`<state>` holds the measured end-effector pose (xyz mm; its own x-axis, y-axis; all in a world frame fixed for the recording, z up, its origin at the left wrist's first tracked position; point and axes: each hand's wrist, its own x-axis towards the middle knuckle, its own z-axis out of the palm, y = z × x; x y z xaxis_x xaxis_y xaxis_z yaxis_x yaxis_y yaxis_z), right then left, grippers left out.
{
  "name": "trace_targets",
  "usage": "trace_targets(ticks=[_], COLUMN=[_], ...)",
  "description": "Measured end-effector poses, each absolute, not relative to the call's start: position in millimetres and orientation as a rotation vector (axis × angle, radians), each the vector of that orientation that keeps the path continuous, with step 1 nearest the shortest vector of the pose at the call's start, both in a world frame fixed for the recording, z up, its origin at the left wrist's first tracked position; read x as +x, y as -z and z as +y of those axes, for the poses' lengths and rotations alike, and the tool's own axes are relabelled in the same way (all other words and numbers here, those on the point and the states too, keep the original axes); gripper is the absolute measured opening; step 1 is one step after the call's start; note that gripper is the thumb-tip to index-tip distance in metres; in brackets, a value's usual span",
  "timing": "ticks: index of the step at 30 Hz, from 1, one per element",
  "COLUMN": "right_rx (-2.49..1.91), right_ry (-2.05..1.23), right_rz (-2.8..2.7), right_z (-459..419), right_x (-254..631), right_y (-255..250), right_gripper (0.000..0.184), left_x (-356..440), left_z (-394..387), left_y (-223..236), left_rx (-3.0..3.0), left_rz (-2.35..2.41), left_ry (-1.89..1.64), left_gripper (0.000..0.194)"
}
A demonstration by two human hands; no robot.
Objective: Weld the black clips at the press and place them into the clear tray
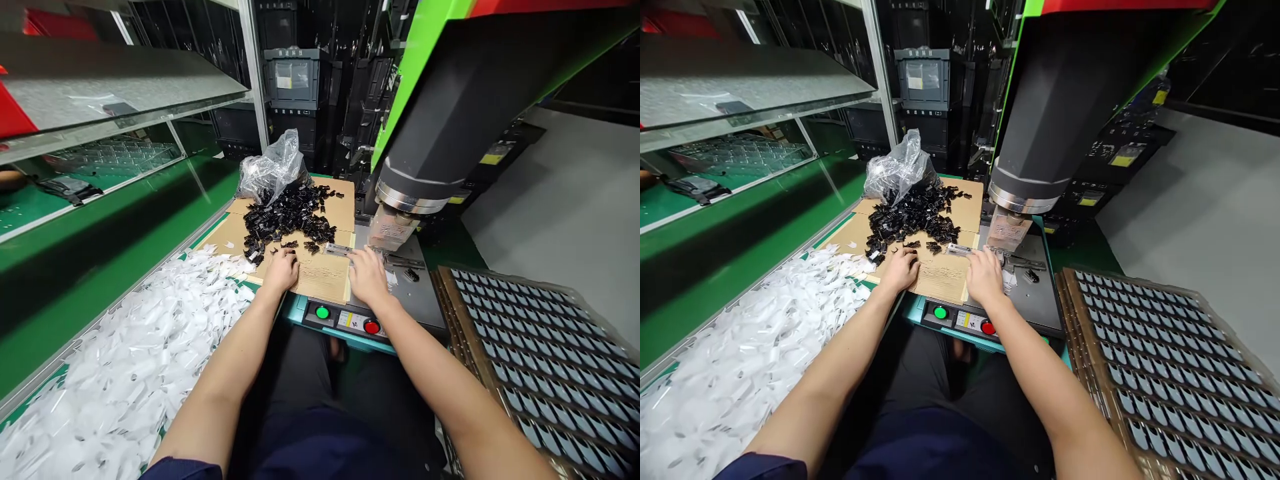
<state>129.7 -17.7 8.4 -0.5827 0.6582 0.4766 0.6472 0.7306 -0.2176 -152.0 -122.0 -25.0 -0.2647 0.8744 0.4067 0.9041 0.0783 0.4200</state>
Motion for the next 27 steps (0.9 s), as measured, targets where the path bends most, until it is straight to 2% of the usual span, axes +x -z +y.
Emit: trace_targets(ticks=[6,10,15,19,22,24,27], right_rx=[-0.728,-0.703,-0.836,-0.846,-0.804,-0.792,-0.836], right_ry=[-0.211,-0.299,-0.287,-0.262,-0.274,-0.274,-0.248], right_rz=[-2.528,-2.652,-2.690,-2.645,-2.632,-2.648,-2.673], right_z=[-30,-32,-35,-40,-45,-48,-50], right_x=[82,65,55,52,51,49,45], right_y=[-18,-14,-8,-6,-4,-2,1], right_gripper=[0.039,0.033,0.013,0.023,0.031,0.029,0.023], left_x=[-141,-142,-159,-171,-177,-177,-167], left_z=[-123,-124,-124,-130,-136,-139,-139], left_y=[20,18,15,4,-4,-8,-12], left_rx=[-2.395,-2.649,-2.668,-2.638,-2.370,-2.243,-2.294], left_rz=[-2.037,-1.934,-2.015,-2.106,-2.321,-2.501,-2.594], left_ry=[1.178,1.331,1.234,1.279,1.295,1.247,1.089], left_gripper=[0.025,0.026,0.023,0.026,0.022,0.018,0.027])
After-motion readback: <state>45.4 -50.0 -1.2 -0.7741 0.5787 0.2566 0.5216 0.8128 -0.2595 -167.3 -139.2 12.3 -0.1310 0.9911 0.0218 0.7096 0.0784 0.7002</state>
